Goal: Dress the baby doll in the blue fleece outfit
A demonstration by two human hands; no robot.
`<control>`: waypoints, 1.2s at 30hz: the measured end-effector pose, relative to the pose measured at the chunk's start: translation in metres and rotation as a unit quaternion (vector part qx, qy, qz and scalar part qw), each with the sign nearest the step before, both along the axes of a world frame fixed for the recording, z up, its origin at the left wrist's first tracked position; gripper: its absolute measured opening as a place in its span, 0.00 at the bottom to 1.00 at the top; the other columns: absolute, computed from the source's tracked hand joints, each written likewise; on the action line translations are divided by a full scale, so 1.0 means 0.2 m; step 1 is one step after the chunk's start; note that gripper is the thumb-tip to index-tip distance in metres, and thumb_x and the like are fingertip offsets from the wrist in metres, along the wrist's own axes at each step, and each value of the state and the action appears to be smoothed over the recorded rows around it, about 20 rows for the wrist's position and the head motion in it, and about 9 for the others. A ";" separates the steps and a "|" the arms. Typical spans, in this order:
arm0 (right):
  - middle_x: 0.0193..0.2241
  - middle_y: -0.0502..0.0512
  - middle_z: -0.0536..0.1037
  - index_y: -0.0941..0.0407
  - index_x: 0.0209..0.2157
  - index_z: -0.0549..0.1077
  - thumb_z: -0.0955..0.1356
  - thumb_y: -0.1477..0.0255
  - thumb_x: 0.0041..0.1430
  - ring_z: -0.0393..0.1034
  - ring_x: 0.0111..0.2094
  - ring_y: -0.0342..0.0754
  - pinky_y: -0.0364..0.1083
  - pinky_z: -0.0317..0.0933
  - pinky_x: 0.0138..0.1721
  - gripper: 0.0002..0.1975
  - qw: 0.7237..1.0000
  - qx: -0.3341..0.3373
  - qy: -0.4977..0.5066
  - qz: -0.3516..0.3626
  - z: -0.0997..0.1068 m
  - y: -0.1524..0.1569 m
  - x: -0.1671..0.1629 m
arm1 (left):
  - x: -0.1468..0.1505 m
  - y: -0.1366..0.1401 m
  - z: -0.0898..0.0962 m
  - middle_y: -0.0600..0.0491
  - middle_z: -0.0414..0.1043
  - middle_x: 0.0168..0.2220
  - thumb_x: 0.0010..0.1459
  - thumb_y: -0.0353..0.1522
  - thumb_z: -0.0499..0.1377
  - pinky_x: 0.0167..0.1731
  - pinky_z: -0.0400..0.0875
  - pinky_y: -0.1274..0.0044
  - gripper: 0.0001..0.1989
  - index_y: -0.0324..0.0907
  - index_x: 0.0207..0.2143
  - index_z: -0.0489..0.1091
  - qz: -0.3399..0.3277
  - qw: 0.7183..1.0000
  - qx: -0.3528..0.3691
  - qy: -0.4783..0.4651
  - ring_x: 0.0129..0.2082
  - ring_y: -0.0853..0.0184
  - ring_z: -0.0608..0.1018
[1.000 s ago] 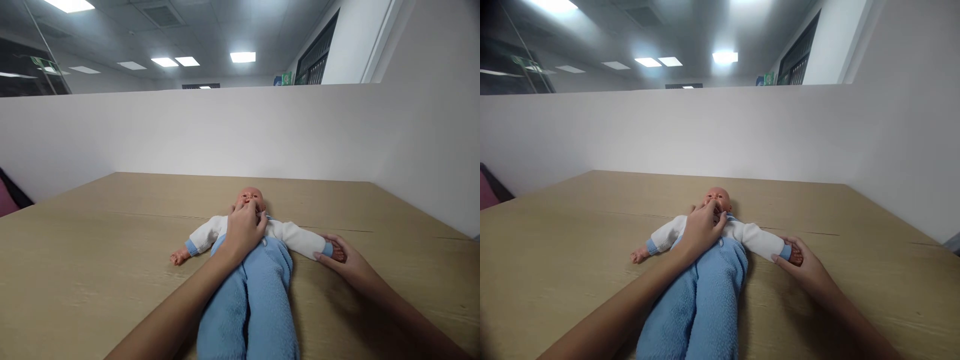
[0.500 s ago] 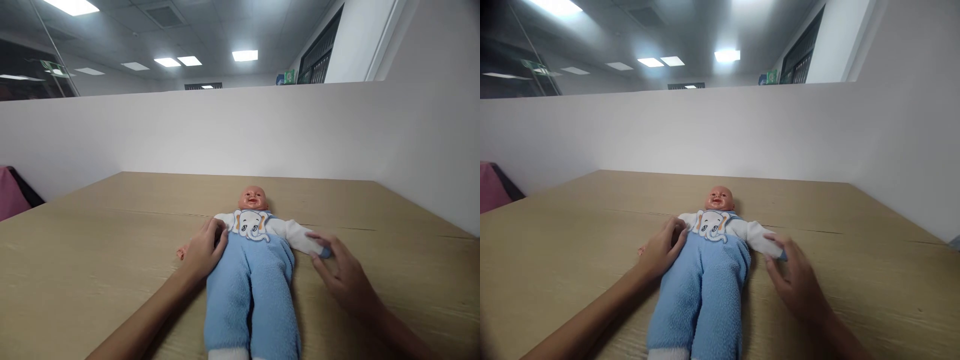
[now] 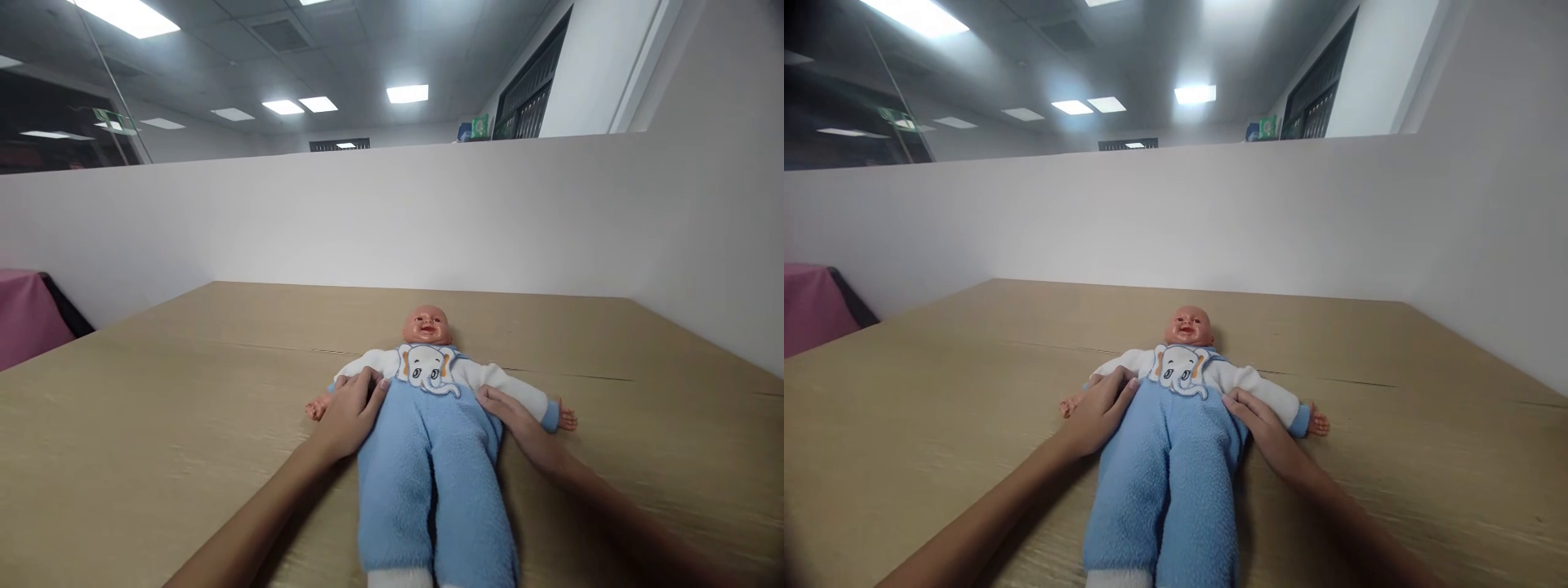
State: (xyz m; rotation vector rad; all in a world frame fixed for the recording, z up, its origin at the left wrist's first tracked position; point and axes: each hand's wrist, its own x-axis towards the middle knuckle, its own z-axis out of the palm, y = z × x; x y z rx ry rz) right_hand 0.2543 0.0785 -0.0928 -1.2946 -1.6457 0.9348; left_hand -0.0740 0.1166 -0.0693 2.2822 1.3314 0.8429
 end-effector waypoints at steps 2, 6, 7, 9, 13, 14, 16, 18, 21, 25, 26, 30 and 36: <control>0.31 0.49 0.69 0.50 0.33 0.64 0.62 0.47 0.69 0.67 0.36 0.53 0.51 0.66 0.41 0.21 1.000 0.004 0.003 -0.009 -0.03 0.01 0.00 | -0.01 0.00 0.00 0.54 0.74 0.39 0.76 0.49 0.44 0.52 0.60 0.63 0.20 0.46 0.39 0.64 0.005 1.000 -0.021 -0.016 0.42 0.58 0.72; 0.32 0.51 0.72 0.51 0.36 0.69 0.65 0.51 0.69 0.69 0.37 0.54 0.52 0.65 0.42 0.18 0.998 0.025 -0.029 -0.040 -0.03 -0.03 0.02 | -0.01 0.01 0.03 0.54 0.73 0.37 0.75 0.48 0.44 0.51 0.61 0.64 0.20 0.47 0.38 0.65 0.014 0.998 -0.044 -0.039 0.43 0.58 0.71; 0.33 0.52 0.74 0.51 0.37 0.70 0.66 0.52 0.69 0.70 0.38 0.55 0.53 0.64 0.43 0.16 0.995 0.044 -0.068 -0.053 -0.02 -0.05 0.04 | -0.01 0.01 0.03 0.55 0.73 0.37 0.75 0.47 0.45 0.52 0.60 0.64 0.18 0.47 0.39 0.65 0.015 0.998 -0.039 -0.042 0.42 0.58 0.72; 0.37 0.55 0.77 0.51 0.38 0.73 0.67 0.57 0.69 0.70 0.42 0.58 0.56 0.62 0.46 0.12 0.970 0.114 -0.200 -0.083 0.02 -0.07 0.10 | -0.02 0.02 0.02 0.55 0.74 0.38 0.75 0.44 0.47 0.53 0.61 0.64 0.15 0.47 0.40 0.65 0.015 0.999 -0.014 -0.036 0.41 0.59 0.73; 0.46 0.61 0.78 0.51 0.46 0.73 0.67 0.61 0.68 0.70 0.48 0.64 0.61 0.61 0.53 0.11 0.871 0.240 -0.404 -0.141 0.07 -0.07 0.30 | 0.00 0.05 -0.04 0.53 0.76 0.40 0.75 0.41 0.47 0.51 0.62 0.63 0.12 0.46 0.41 0.64 0.033 0.998 0.053 0.009 0.41 0.59 0.75; 0.49 0.62 0.78 0.52 0.50 0.72 0.68 0.60 0.67 0.70 0.50 0.64 0.61 0.62 0.54 0.14 0.868 0.244 -0.410 -0.137 0.07 -0.05 0.36 | 0.00 0.06 -0.05 0.53 0.76 0.40 0.76 0.40 0.47 0.51 0.62 0.62 0.12 0.46 0.41 0.64 0.042 0.997 0.066 0.016 0.41 0.58 0.75; 0.52 0.63 0.78 0.51 0.56 0.70 0.72 0.55 0.63 0.71 0.52 0.65 0.61 0.63 0.55 0.24 0.877 0.231 -0.411 -0.089 0.07 -0.03 0.47 | 0.02 0.08 -0.07 0.52 0.76 0.41 0.75 0.40 0.47 0.51 0.63 0.62 0.12 0.46 0.41 0.65 0.058 0.994 0.085 0.019 0.42 0.58 0.76; 0.53 0.63 0.79 0.51 0.59 0.69 0.74 0.52 0.60 0.73 0.52 0.64 0.60 0.65 0.54 0.31 0.890 0.202 -0.407 -0.046 0.07 -0.02 0.55 | 0.03 0.10 -0.06 0.50 0.76 0.42 0.75 0.41 0.47 0.47 0.64 0.64 0.13 0.46 0.41 0.65 0.078 0.993 0.093 0.006 0.42 0.57 0.75; 0.45 0.60 0.83 0.52 0.55 0.74 0.75 0.49 0.57 0.76 0.46 0.63 0.59 0.66 0.50 0.30 0.896 0.175 -0.406 -0.041 0.09 -0.02 0.62 | 0.08 0.11 0.02 0.50 0.74 0.39 0.75 0.42 0.47 0.42 0.66 0.67 0.14 0.46 0.41 0.66 0.089 0.990 0.093 -0.058 0.39 0.58 0.75; 0.40 0.57 0.83 0.50 0.47 0.77 0.77 0.51 0.54 0.75 0.45 0.62 0.60 0.64 0.51 0.24 0.887 0.216 -0.404 -0.055 0.16 -0.04 0.62 | 0.25 0.08 0.17 0.50 0.75 0.42 0.73 0.41 0.52 0.47 0.67 0.67 0.10 0.46 0.42 0.68 -0.020 0.987 0.123 -0.099 0.44 0.58 0.75; 0.40 0.57 0.82 0.50 0.47 0.77 0.77 0.53 0.54 0.75 0.45 0.62 0.60 0.64 0.51 0.24 0.886 0.233 -0.396 -0.065 0.17 -0.05 0.62 | 0.32 0.07 0.21 0.49 0.75 0.44 0.72 0.41 0.54 0.50 0.67 0.66 0.09 0.46 0.43 0.68 -0.058 0.986 0.129 -0.090 0.47 0.57 0.75; 0.41 0.57 0.81 0.50 0.49 0.75 0.77 0.56 0.55 0.75 0.44 0.61 0.58 0.65 0.49 0.23 0.891 0.276 -0.346 -0.101 0.21 -0.08 0.55 | 0.61 0.08 0.28 0.45 0.73 0.53 0.64 0.46 0.64 0.57 0.66 0.61 0.20 0.46 0.51 0.69 -0.166 0.974 0.155 0.006 0.55 0.51 0.72; 0.44 0.56 0.82 0.48 0.49 0.74 0.78 0.54 0.57 0.76 0.44 0.60 0.56 0.68 0.46 0.23 0.921 0.270 -0.253 -0.120 0.24 -0.15 0.36 | 0.83 0.16 0.21 0.43 0.75 0.52 0.47 0.44 0.73 0.55 0.67 0.57 0.35 0.45 0.56 0.70 -0.184 0.969 0.121 0.111 0.52 0.47 0.73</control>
